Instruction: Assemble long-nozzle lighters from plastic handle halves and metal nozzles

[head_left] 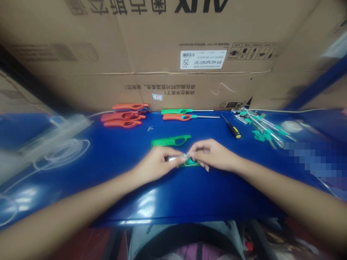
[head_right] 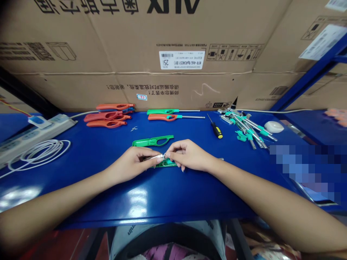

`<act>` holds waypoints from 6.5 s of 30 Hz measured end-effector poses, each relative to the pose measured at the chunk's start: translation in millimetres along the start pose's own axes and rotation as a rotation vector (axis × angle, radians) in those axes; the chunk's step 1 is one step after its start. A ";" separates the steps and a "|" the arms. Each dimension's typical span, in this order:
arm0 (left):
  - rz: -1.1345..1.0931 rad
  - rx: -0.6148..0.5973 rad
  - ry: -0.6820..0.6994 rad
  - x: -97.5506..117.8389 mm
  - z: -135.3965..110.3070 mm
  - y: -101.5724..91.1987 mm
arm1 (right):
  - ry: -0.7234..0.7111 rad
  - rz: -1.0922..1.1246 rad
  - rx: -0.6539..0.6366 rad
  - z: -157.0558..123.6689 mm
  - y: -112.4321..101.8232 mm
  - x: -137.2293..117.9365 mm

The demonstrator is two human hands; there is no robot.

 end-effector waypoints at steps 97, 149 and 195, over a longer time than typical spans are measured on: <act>0.465 -0.080 0.001 11.2 -5.9 -27.7 | -0.561 -1.233 -0.152 -34.8 5.4 -16.5; 0.619 0.112 0.223 14.0 -2.9 -46.5 | -0.667 -1.189 0.306 -16.3 -26.2 -15.7; 0.746 -0.105 0.186 12.2 -6.9 -25.7 | -0.529 -1.129 0.075 -9.3 -16.8 -6.1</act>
Point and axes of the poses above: each hand's wrist, its own z-axis towards the middle knuckle, its own y-axis out of the palm, x = y × z, the point moved 3 cm from there along z, towards the middle knuckle, and after that the axes turned 2 degrees about -z, right-handed, at the moved point
